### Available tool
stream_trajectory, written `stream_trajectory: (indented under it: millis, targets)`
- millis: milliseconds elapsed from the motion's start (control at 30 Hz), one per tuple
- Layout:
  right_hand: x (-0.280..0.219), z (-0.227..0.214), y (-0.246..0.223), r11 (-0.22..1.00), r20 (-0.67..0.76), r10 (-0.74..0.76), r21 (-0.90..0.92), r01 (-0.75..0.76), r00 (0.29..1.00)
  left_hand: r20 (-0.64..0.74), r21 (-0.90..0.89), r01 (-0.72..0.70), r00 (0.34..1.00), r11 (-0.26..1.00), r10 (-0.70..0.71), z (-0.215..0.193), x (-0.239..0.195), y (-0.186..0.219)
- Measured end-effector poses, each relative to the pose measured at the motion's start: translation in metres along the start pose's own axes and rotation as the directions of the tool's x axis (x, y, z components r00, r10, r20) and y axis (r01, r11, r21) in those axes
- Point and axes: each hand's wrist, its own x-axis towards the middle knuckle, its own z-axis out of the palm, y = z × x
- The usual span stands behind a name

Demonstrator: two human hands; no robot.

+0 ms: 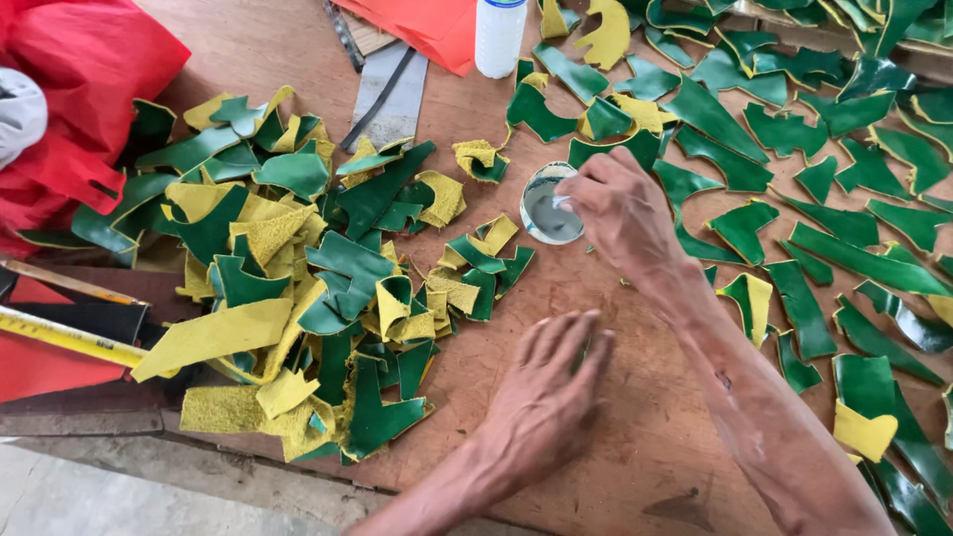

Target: The person repeatedly picks up green and yellow foam pieces from a pile, applies a white adhesive from a small cup using a sponge applicator to the edges, and places the treated pieces on the table. The process continues with multiple pieces throughout the clip.

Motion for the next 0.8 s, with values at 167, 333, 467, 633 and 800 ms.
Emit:
stream_trajectory:
  millis: [167,333,467,633,800]
  targets:
    - [0.004,0.000,0.000,0.998,-0.033,-0.070,-0.006,0.069,0.997,-0.088,-0.342,0.223,0.959,0.913,-0.268,-0.017,-0.048,-0.005]
    - [0.003,-0.015,-0.009,0.999,-0.058,-0.046,0.023,0.047,0.997,-0.195,-0.365,0.283,0.909,0.887,-0.370,-0.005,-0.059,-0.003]
    - [0.000,-0.026,-0.023,0.992,-0.111,0.045,0.121,-0.032,0.993,-0.241,-0.367,0.244,0.907,0.898,-0.345,-0.002,-0.055,-0.007]
    - [-0.051,-0.053,-0.044,0.926,-0.011,0.320,0.217,-0.311,0.947,-0.234,-0.406,0.245,0.904,0.881,-0.359,-0.004,-0.060,-0.007]
    - [-0.094,-0.067,-0.068,0.876,0.101,0.364,0.300,-0.377,0.926,0.009,-0.436,0.353,0.921,0.828,-0.388,-0.011,-0.057,-0.004]
